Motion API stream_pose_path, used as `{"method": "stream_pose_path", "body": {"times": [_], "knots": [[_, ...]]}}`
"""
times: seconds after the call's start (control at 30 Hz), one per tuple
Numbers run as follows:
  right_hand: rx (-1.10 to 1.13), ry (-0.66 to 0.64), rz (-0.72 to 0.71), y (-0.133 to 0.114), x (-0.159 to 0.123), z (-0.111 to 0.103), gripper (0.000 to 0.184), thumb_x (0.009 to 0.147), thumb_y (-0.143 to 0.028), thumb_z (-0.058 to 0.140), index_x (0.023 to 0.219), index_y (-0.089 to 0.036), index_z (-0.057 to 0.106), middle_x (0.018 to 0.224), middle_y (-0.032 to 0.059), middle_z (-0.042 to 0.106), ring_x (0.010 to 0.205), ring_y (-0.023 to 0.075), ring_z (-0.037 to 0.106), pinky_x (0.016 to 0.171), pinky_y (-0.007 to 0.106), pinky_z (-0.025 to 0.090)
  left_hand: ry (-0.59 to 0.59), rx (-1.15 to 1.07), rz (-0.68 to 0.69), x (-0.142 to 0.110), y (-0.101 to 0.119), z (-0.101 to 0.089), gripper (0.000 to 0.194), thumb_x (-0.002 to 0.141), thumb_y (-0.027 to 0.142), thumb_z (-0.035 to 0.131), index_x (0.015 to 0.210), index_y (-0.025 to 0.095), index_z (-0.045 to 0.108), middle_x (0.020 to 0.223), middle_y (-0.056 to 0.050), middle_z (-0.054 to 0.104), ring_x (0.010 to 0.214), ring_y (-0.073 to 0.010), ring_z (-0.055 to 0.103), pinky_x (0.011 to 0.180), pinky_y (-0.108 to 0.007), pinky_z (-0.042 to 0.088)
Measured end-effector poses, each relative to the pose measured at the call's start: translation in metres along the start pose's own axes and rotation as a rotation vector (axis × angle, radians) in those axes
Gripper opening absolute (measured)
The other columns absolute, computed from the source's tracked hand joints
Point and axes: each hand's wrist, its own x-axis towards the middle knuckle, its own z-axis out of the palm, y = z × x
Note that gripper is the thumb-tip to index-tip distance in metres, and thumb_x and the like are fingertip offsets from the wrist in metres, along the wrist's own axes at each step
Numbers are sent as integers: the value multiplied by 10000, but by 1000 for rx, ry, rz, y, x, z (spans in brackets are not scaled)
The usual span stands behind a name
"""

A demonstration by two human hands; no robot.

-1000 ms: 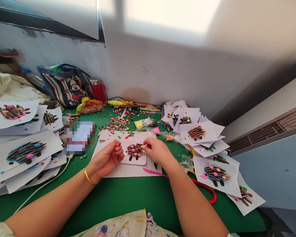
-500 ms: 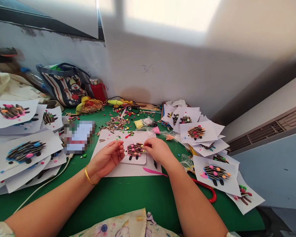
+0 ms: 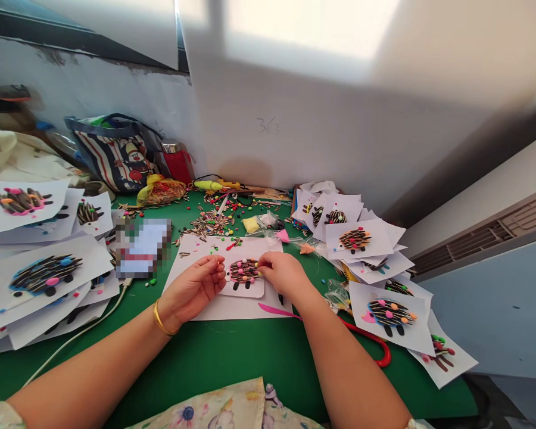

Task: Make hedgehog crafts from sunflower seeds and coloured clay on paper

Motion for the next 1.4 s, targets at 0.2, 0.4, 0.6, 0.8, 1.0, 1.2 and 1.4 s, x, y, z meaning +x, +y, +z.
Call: {"method": "stream_pose_path", "body": {"times": [0.2,0.4,0.6,0.8,1.0,1.2,1.4], "knots": [[-16,17,11,-1,0,2,97,851,-284,593,850,-268,689,831,-36,721,731,140,604,612,239,355,-2,11,-13,1,-1,0,43,869,140,652,903,121,669,733,-15,597,617,-72,604,621,-182,562],[-68,23,11,-3,0,4,112,863,-286,578,840,-256,684,817,-23,719,723,140,602,599,239,335,-4,14,-19,1,-2,-1,49,854,154,678,887,118,669,732,-13,593,611,-70,606,620,-180,557],[-75,24,4,-5,-1,5,99,857,-268,585,829,-249,678,820,-18,721,720,140,602,600,238,331,-10,21,-22,0,-1,1,42,864,158,668,886,123,666,726,-12,599,611,-69,607,622,-177,555],[-77,32,1,-8,-1,7,109,862,-272,582,831,-250,684,831,-8,730,730,151,610,602,242,339,-3,58,-25,0,-4,2,22,861,145,669,872,127,663,726,-23,626,613,-75,615,615,-171,547],[-86,32,-17,-11,-1,9,119,857,-256,580,842,-248,698,845,-2,732,767,162,620,618,244,346,38,76,-54,0,-7,4,22,867,112,651,850,116,665,725,-34,649,613,-69,619,627,-160,542],[-73,16,-33,-12,-5,4,138,873,-276,567,863,-263,704,850,-12,735,762,158,625,624,243,356,43,75,-63,-1,-7,5,75,890,106,617,860,106,687,735,-42,653,627,-70,620,632,-155,543],[-48,108,-90,-10,-7,-4,209,926,-264,500,921,-249,709,928,10,741,838,174,640,702,261,404,1,60,-80,-2,-5,5,114,893,100,608,939,72,708,738,-52,641,632,-76,612,650,-176,542]]}}
